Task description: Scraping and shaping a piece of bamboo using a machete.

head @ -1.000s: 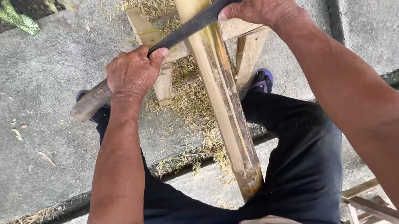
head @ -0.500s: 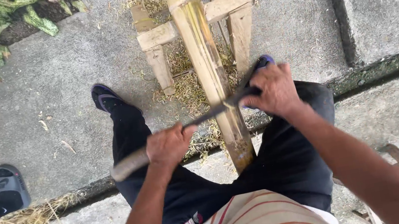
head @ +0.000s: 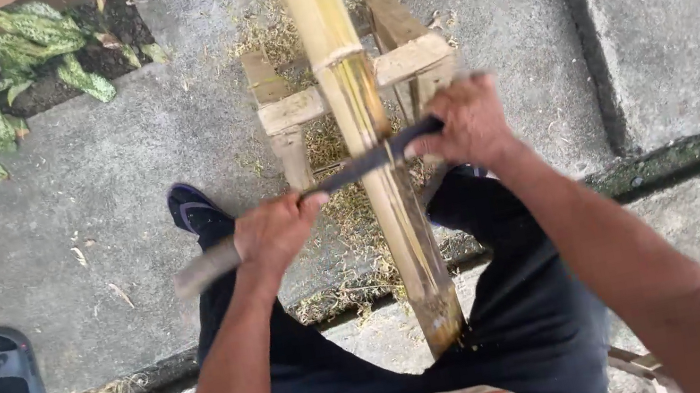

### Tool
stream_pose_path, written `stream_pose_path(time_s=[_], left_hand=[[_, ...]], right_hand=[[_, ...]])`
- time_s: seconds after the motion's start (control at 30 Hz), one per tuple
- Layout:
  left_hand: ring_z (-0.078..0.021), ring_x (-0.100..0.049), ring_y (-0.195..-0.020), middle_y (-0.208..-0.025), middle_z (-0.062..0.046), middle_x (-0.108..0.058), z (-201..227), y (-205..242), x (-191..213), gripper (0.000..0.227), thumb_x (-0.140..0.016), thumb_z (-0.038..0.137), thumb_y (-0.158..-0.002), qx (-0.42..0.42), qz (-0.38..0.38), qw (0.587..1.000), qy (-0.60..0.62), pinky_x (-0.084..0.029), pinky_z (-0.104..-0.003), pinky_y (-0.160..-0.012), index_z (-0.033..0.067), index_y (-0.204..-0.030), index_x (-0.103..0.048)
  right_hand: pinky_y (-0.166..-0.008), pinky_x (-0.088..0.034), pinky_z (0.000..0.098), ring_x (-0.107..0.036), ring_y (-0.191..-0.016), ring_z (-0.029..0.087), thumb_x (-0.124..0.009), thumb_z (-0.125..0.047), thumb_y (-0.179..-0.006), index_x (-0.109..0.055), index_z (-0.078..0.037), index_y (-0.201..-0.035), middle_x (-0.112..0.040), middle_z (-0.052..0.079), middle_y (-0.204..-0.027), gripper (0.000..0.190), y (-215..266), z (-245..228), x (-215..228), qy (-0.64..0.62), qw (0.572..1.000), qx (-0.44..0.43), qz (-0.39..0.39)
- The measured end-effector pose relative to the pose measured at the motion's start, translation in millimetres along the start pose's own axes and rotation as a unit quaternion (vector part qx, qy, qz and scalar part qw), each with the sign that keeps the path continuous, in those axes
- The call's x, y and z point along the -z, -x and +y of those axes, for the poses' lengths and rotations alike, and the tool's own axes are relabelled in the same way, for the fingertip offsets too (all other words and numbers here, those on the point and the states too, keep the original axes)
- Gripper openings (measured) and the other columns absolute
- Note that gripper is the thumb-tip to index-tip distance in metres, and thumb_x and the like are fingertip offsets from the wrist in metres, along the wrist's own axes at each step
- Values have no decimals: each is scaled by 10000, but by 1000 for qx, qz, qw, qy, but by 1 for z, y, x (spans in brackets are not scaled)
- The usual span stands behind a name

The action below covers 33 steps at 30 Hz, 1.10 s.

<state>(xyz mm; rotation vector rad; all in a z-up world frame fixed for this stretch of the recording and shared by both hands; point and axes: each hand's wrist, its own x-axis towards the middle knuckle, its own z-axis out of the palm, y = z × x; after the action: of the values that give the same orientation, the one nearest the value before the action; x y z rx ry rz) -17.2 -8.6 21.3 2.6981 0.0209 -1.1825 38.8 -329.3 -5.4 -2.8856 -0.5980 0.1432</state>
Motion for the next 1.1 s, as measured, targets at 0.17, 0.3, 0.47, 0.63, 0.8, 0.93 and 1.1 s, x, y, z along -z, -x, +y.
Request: stream_pose_path(time_s=[0.17, 0.3, 0.47, 0.63, 0.8, 0.93, 1.1], left_hand=[[-244, -700, -822, -848, -58, -736, -17, -77, 58, 632, -341, 747, -923, -25, 111, 993, 25, -507, -495, -809, 294, -1196, -686], [-234, -681, -849, -799, -40, -697, -23, -91, 76, 668, -353, 774, -978, -23, 185, 982, -22, -515, -476, -843, 234, -1084, -730], [-222, -689, -676, -681, -42, -617, -18, -39, 23, 724, -255, 736, -988, -17, 62, 998, -2, -574, -446, -662, 159, -1086, -682], [-163, -612, -578, -638, 6, -553, -36, -19, -46, 802, -130, 760, -999, -93, 105, 987, -79, -557, -400, -568, 192, -951, -694], [-186, -633, -527, -619, -12, -587, -19, -74, 45, 752, -196, 743, -956, -25, 102, 994, -35, -556, -406, -515, 203, -1145, -685], [-293, -710, -750, -736, -80, -726, -20, -84, 61, 671, -359, 754, -942, -58, 258, 964, -21, -537, -528, -717, 220, -982, -763], [-314, -708, -627, -678, -110, -709, -5, 34, -61, 620, -390, 674, -992, -83, 140, 987, -7, -571, -503, -613, 156, -868, -706]], right_hand=[[-990, -342, 404, -554, -909, 195, -715, -756, -745, -751, -247, -920, -653, -40, -813, 540, -112, 29, -3, 19, 998, -42, -41], [-967, -339, 390, -540, -936, 175, -721, -820, -698, -736, -222, -860, -635, -47, -830, 619, -134, 40, -8, 84, 992, 39, 81], [-914, -362, 404, -521, -816, 206, -653, -824, -860, -730, -204, -870, -620, -12, -813, 625, -56, 16, -14, 79, 997, -8, -2], [-924, -369, 446, -522, -801, 163, -595, -853, -706, -692, -233, -714, -610, -62, -726, 628, 26, -14, -17, -17, 998, 27, 54], [-925, -364, 401, -535, -861, 191, -672, -838, -756, -704, -220, -783, -612, -28, -760, 619, -104, 30, -3, 77, 997, 12, 19], [-995, -341, 405, -538, -906, 187, -686, -800, -761, -702, -204, -812, -638, -21, -831, 598, -120, 49, -17, 47, 994, 56, 83], [-926, -368, 489, -554, -835, 215, -656, -796, -724, -700, -138, -843, -649, 25, -805, 670, 73, 7, -38, -42, 998, 15, 43]])
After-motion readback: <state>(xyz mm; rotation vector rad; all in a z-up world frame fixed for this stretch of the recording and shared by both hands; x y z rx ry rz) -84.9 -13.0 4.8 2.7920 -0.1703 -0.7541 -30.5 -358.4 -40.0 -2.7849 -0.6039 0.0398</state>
